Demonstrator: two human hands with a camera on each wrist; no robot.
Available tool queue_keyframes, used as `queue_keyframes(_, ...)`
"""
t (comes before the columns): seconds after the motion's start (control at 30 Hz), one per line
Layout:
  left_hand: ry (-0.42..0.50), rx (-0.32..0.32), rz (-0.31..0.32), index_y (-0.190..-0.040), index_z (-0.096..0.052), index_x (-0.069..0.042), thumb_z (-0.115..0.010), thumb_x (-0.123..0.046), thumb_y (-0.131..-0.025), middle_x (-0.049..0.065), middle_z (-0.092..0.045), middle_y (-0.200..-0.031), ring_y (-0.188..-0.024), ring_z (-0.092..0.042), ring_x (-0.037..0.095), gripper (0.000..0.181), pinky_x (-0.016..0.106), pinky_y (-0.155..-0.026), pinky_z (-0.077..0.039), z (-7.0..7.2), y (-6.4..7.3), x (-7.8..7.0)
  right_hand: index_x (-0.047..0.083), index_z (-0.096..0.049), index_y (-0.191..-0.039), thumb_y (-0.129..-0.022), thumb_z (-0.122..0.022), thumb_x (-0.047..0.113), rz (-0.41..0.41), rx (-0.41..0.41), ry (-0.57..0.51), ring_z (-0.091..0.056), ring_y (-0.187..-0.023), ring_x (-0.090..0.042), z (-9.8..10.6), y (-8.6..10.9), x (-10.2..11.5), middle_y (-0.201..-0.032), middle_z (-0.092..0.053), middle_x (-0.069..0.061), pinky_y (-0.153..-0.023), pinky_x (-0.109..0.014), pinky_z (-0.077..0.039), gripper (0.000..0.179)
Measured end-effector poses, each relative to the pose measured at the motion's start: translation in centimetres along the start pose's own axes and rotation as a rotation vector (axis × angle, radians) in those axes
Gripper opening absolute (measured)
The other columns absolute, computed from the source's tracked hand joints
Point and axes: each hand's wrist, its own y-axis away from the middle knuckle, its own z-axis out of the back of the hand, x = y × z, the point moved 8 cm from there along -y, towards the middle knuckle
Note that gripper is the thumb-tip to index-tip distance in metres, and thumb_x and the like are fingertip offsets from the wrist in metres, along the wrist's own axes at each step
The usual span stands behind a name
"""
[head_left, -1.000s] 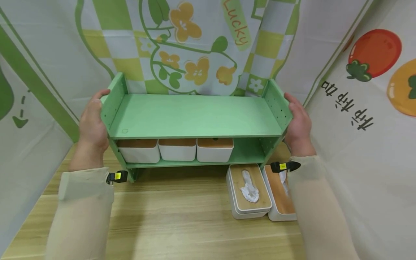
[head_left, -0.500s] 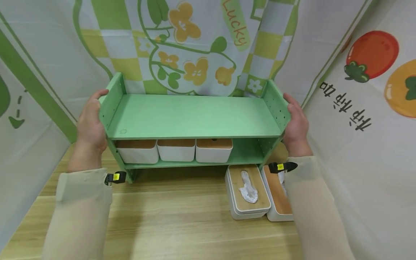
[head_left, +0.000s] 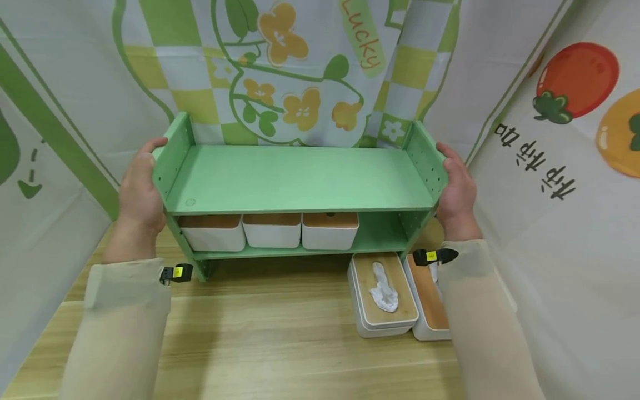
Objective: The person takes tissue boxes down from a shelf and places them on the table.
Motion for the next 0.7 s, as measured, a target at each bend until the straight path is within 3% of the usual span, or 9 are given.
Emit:
queue_keyframes(0.07, -0.006, -0.001, 0.003, -0.148, -0.046, -0.033, -0.025, -0.04, -0.106, 0.005, -0.033, -0.142, -0.094, -0.039, 0.019, 0.048, 0.03, -0.072, -0.04, -0.01, -0.09, 0.06, 0.015, -0.048, -0.148, -0.106, -0.037, 0.026, 0.002, -0.005, 0.006, -0.054, -0.097, -0.02, 0.08, 0.0, -0.05, -0.133, -0.048, -0.014, -0.079, -0.03, -0.049, 0.045)
queue_keyframes(0.23, -0.06, -0.001, 0.004, -0.15, -0.044, -0.035, -0.021, -0.043, -0.107, -0.002, -0.021, -0.158, -0.122, -0.03, 0.019, 0.049, 0.035, -0.094, -0.03, -0.03, -0.32, 0.2, 0.016, -0.048, -0.149, -0.106, -0.037, 0.027, 0.0, -0.021, 0.053, -0.054, -0.097, -0.019, 0.3, 0.15, -0.21, -0.134, -0.047, -0.011, -0.079, -0.029, -0.049, 0.045)
queue_keyframes(0.47, -0.05, 0.005, 0.023, -0.15, -0.043, -0.035, -0.021, -0.042, -0.106, 0.0, -0.022, -0.156, -0.104, -0.038, 0.018, 0.049, 0.031, -0.077, -0.037, 0.09, -0.26, 0.28, 0.018, -0.051, -0.147, -0.106, -0.038, 0.028, 0.009, -0.035, 0.077, -0.053, -0.1, -0.02, 0.35, 0.11, -0.25, -0.138, -0.046, -0.009, -0.081, -0.03, -0.047, 0.044)
queue_keyframes(0.6, -0.097, -0.005, 0.001, -0.152, -0.04, -0.035, -0.018, -0.041, -0.106, -0.006, -0.016, -0.161, -0.124, -0.026, 0.02, 0.051, 0.036, -0.093, -0.027, -0.05, -0.26, 0.05, 0.021, -0.052, -0.146, -0.106, -0.037, 0.031, 0.009, -0.053, 0.149, -0.054, -0.097, -0.019, 0.52, -0.07, -0.04, -0.142, -0.045, -0.006, -0.079, -0.03, -0.048, 0.044)
queue_keyframes(0.7, -0.075, -0.018, -0.001, -0.151, -0.041, -0.034, -0.019, -0.041, -0.106, -0.005, -0.017, -0.16, -0.125, -0.026, 0.021, 0.051, 0.038, -0.098, -0.025, -0.21, -0.35, 0.06, 0.021, -0.052, -0.146, -0.107, -0.036, 0.031, 0.004, -0.052, 0.159, -0.055, -0.092, -0.019, 0.64, -0.29, 0.02, -0.143, -0.045, -0.006, -0.076, -0.03, -0.049, 0.044)
